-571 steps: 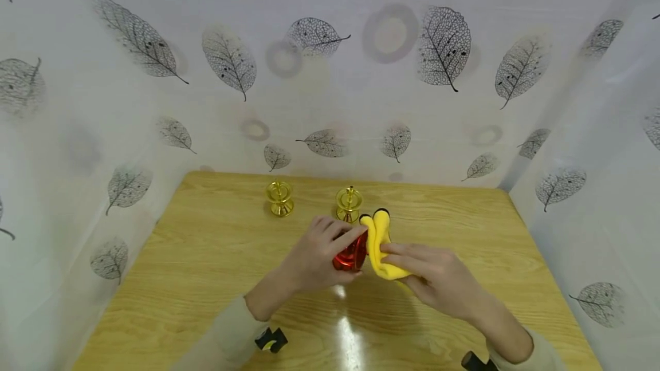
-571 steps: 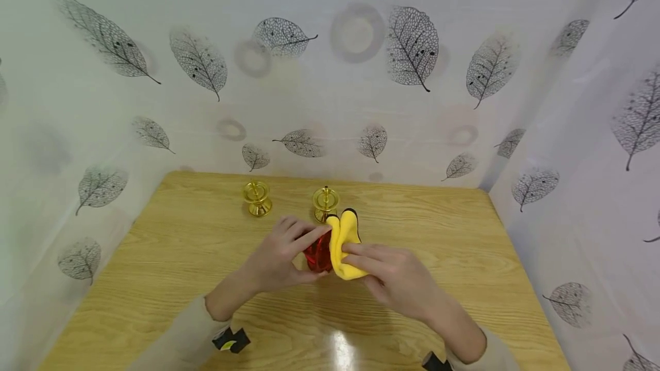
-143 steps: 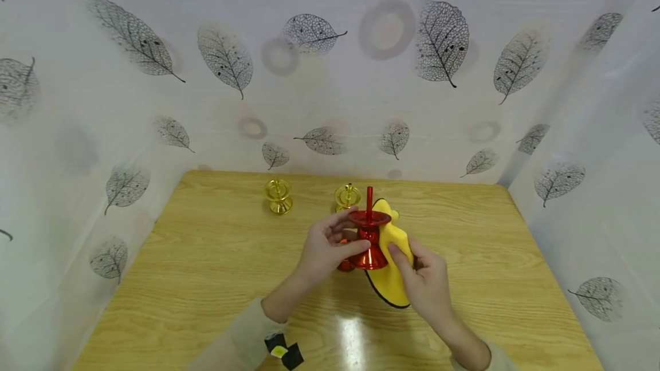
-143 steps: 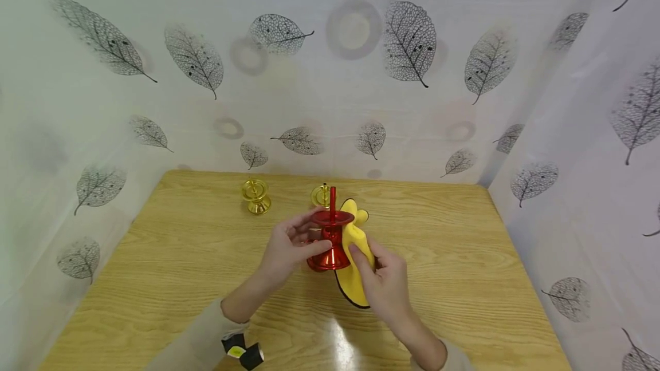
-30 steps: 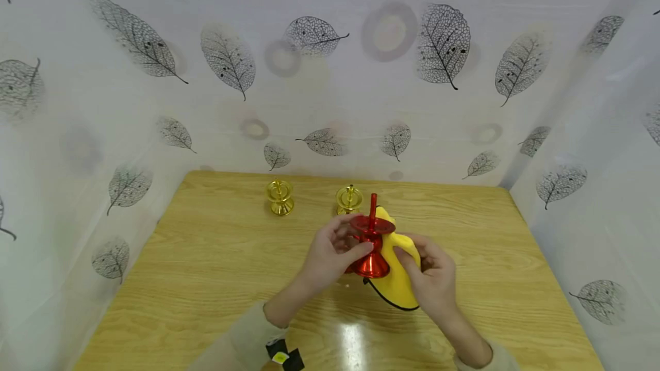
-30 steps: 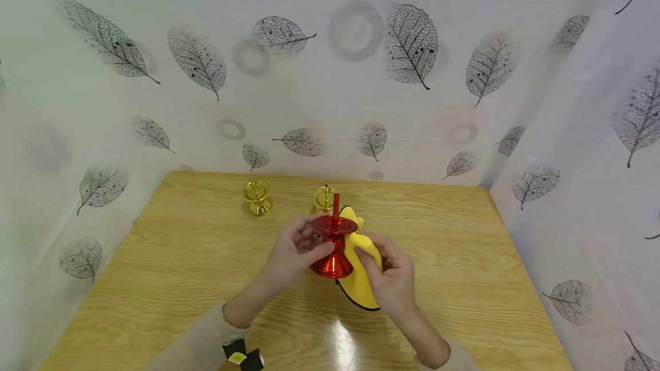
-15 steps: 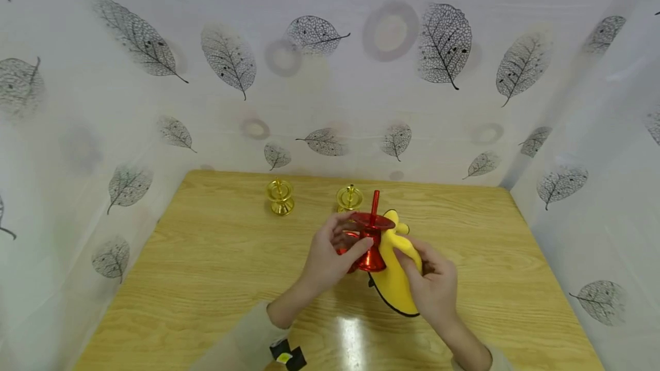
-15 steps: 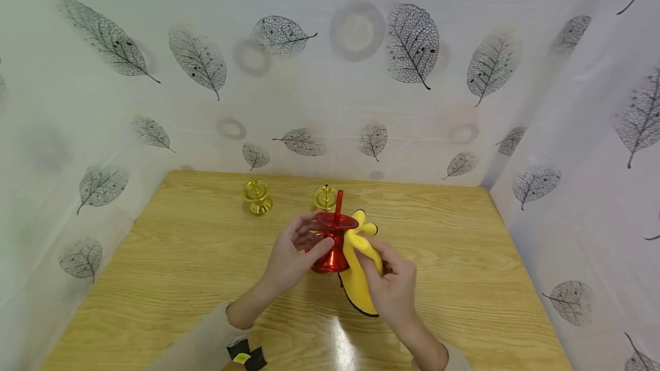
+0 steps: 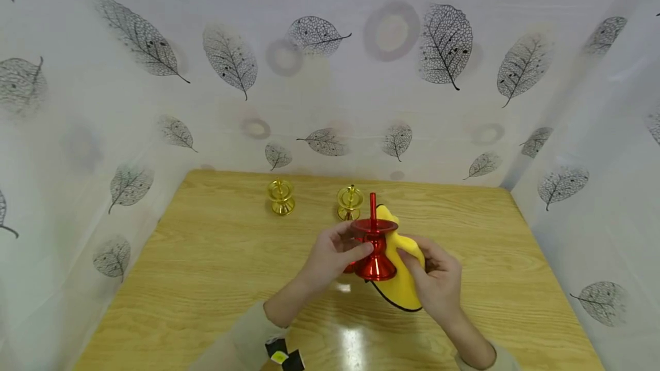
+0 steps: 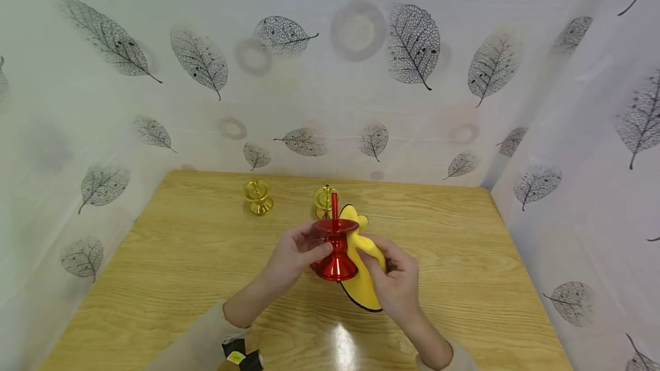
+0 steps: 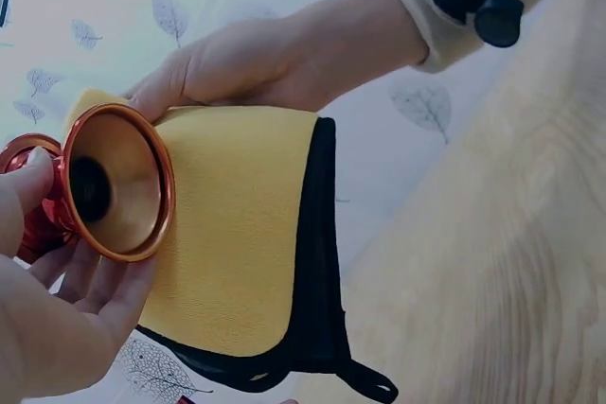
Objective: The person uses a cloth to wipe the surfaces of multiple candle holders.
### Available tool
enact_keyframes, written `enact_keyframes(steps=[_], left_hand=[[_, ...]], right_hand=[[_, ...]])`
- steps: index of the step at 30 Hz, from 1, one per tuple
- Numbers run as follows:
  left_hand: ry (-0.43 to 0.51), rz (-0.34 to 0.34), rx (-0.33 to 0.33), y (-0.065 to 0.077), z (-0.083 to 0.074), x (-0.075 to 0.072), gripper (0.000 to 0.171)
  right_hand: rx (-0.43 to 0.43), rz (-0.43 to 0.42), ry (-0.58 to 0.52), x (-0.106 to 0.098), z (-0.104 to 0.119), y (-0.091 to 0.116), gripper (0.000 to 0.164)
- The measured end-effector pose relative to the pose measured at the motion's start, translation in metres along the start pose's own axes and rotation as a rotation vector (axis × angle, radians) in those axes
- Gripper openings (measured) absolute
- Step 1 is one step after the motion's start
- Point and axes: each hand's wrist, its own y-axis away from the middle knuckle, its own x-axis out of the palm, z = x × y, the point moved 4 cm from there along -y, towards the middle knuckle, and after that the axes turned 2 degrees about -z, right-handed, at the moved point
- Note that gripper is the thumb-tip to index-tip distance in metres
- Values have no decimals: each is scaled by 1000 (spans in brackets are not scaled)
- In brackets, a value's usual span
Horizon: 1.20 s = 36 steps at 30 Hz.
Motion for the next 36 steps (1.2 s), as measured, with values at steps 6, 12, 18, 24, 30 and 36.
enact_keyframes(steps=[6, 12, 18, 24, 30, 36], left_hand=[[-13, -18, -59, -2, 1, -1, 45], [-47, -22, -92, -2, -2, -2, 48], [-121, -68, -29, -4, -1, -5, 52], [-223, -144, 56, -7, -1, -10, 52], [-251, -132, 87, -6, -2, -6, 50], [-188, -73, 34, -1, -4, -7, 58]], right_hand=[[1, 5, 10, -1, -3, 1, 25], [-1, 13, -11, -1, -5, 1, 26], [-18, 18, -30, 1, -5, 1, 28], [-3, 19, 48, 8, -1, 5, 30], [48, 0, 172, 6, 0, 5, 32], [113, -60, 142, -2, -1, 1, 28]])
